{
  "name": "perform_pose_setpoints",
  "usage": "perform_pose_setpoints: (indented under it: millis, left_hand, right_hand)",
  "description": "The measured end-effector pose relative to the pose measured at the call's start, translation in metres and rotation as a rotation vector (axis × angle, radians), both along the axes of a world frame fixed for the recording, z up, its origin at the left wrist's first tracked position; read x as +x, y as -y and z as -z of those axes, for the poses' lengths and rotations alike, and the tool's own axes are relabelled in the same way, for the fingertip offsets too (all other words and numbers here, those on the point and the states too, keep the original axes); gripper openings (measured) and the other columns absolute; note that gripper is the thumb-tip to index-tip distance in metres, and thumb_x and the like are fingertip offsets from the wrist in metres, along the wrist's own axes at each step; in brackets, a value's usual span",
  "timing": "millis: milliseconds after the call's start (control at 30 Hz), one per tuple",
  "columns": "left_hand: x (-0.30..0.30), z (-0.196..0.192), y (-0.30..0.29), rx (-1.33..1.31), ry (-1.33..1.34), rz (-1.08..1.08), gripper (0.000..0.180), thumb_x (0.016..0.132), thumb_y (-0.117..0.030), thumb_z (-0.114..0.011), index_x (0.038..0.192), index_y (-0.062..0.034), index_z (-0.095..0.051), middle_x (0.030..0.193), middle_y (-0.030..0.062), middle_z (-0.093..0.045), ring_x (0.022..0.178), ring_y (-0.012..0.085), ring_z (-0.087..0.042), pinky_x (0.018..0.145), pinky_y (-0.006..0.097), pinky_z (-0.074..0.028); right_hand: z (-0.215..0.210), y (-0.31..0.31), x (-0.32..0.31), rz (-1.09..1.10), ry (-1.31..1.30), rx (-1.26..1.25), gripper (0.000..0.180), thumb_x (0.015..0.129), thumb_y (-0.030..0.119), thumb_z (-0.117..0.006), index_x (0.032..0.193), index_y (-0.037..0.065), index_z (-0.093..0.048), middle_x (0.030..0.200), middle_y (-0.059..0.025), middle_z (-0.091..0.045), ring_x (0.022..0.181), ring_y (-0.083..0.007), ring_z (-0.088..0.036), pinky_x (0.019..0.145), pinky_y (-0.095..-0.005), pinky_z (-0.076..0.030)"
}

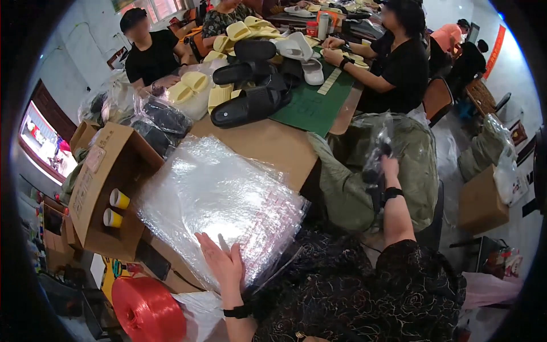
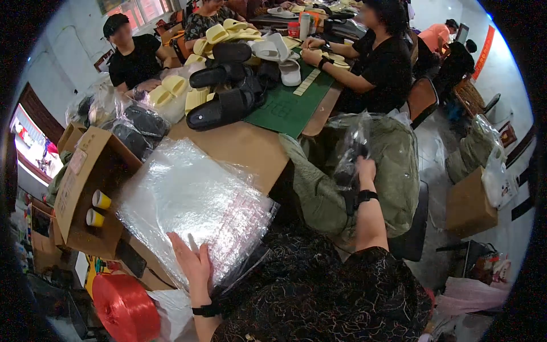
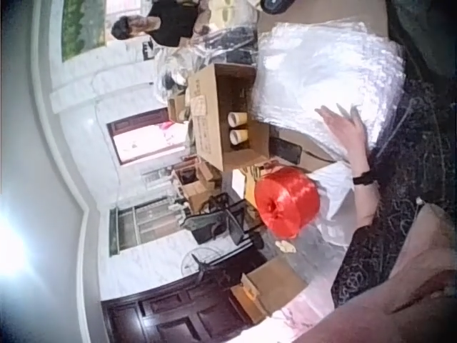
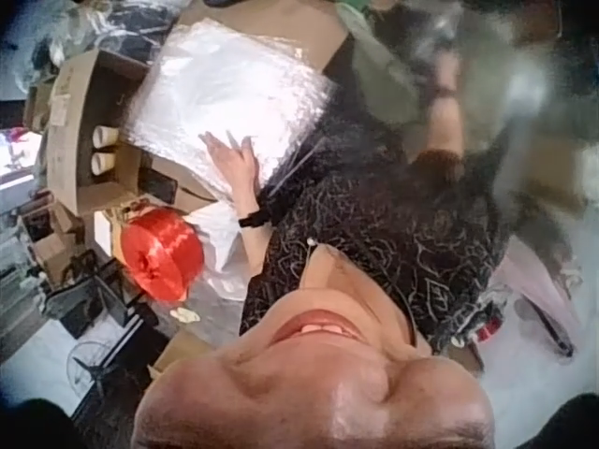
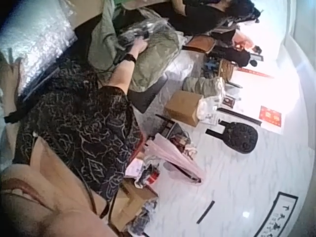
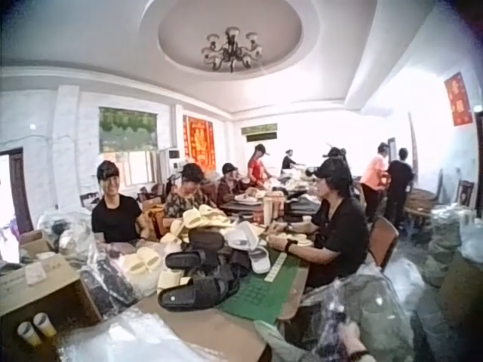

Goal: Packaging black and yellow slides into plastic bags in a shoe manufacturing facility.

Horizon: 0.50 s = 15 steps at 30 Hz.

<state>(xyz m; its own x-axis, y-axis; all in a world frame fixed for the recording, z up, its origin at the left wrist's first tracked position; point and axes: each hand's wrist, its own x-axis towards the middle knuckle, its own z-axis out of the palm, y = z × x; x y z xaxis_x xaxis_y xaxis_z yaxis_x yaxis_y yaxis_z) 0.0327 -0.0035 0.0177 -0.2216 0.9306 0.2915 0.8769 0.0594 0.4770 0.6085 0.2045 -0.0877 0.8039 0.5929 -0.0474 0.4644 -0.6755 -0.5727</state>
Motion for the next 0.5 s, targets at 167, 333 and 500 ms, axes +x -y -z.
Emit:
perform_pose_setpoints:
  millis: [167,333,500]
  left_hand:
    - [0.008,0.006,-0.017,0.031,0.027,0.04,0.091,0.088,-0.03,-0.065,0.151,0.0111,-0.013,0.158,0.0329,-0.01,0.146,0.0456,-0.017,0.12,0.049,-0.016]
    - [0.008,-0.004,-0.013,0.005,0.007,0.009,0.09,0.087,-0.031,-0.065,0.149,0.0133,-0.016,0.158,0.0334,-0.011,0.146,0.046,-0.018,0.12,0.048,-0.017]
    - [0.009,0.004,-0.011,0.019,0.027,0.029,0.091,0.086,-0.035,-0.067,0.147,0.0142,-0.02,0.156,0.0359,-0.013,0.144,0.0478,-0.02,0.119,0.048,-0.019]
  right_hand:
    - [0.072,0.02,0.024,-0.245,-0.292,-0.255,0.056,0.091,0.047,-0.057,0.093,-0.008,-0.066,0.1,-0.0287,-0.068,0.1,-0.0421,-0.065,0.082,-0.0473,-0.052]
    - [-0.015,-0.015,-0.066,-0.308,-0.026,-0.029,0.057,0.09,0.042,-0.065,0.129,0.001,-0.058,0.119,-0.0171,-0.067,0.107,-0.0353,-0.064,0.09,-0.0452,-0.051]
    - [-0.086,-0.062,-0.141,-0.578,-0.003,0.696,0.019,0.091,0.013,-0.063,0.107,0.002,-0.065,0.09,-0.009,-0.068,0.077,-0.0206,-0.064,0.071,-0.0323,-0.052]
